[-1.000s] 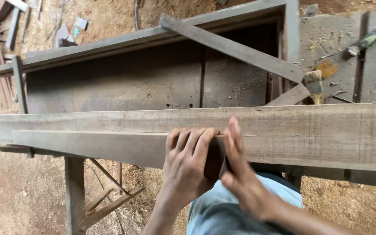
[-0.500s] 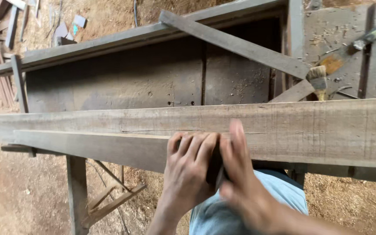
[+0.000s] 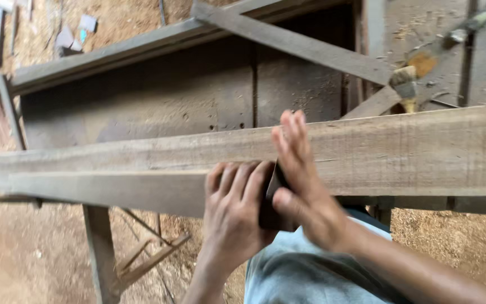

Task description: The person sands the surface and edges of a wooden plank using a small sanding block, repeatedly moving the block along the length of the wood.

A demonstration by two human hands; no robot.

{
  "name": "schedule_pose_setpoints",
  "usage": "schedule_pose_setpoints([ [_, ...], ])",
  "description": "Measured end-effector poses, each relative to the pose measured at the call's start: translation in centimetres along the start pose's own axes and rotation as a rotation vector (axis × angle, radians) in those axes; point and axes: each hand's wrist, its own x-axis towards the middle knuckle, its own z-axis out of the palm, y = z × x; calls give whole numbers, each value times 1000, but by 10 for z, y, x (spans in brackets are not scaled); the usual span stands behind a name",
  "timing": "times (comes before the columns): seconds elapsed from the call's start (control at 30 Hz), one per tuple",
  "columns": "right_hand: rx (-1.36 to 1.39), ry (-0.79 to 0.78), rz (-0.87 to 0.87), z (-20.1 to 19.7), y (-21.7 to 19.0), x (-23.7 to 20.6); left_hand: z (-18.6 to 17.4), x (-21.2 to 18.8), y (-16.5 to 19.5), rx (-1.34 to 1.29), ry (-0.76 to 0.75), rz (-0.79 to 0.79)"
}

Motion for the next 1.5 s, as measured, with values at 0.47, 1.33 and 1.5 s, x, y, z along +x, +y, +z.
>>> schedule_pose_setpoints([
  [0.47,1353,74,263,1,-32,27,-34,13,7,-14,26,-24],
  [1.33,139,5,-44,0,-33,18,-56,17,9,-54,63,28],
  [1.5,66,-53,16,-12,-25,12,-47,21,7,-86,14,0],
])
